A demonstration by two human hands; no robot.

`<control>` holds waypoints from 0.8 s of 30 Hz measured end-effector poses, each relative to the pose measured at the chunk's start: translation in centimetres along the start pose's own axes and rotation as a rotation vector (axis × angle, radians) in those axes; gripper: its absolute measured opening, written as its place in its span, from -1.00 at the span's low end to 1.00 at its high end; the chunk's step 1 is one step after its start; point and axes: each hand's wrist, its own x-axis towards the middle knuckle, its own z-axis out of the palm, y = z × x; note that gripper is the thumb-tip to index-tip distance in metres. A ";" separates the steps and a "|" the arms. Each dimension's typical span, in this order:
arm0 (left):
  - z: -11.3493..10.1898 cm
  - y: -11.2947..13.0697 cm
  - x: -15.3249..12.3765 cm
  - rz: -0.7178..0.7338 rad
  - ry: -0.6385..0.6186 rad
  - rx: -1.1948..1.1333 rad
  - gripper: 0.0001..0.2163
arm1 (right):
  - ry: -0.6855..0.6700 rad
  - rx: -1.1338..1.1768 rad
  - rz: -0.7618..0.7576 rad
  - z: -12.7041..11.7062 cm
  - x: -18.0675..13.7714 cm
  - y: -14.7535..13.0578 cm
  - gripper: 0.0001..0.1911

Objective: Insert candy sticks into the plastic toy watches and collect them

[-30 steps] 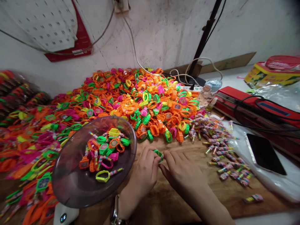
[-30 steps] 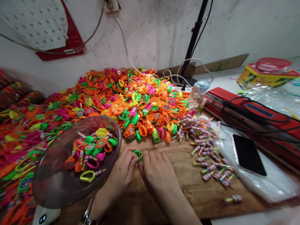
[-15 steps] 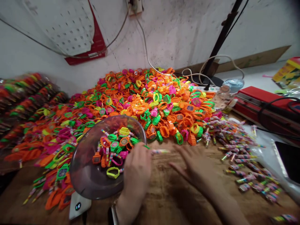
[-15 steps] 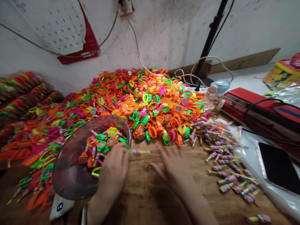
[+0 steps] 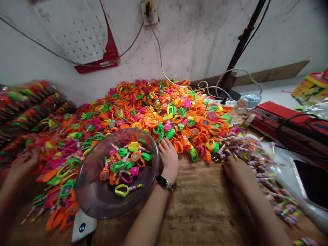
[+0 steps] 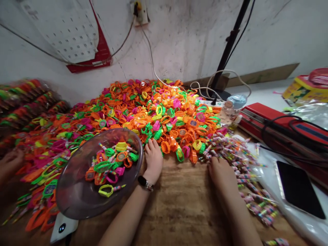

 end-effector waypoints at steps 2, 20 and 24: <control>0.3 -0.6 0.4 0.011 -0.005 -0.045 -0.67 | 0.008 0.010 0.029 0.0 -0.1 -0.2 -0.77; -5.7 -0.9 -5.3 -0.357 -0.276 -1.456 -0.72 | 0.314 0.425 0.098 -0.9 -2.1 -2.4 -0.68; -7.8 -0.8 -5.2 -0.630 -0.602 -1.829 -0.56 | 0.386 0.953 -0.067 -4.4 -4.6 -5.1 -0.71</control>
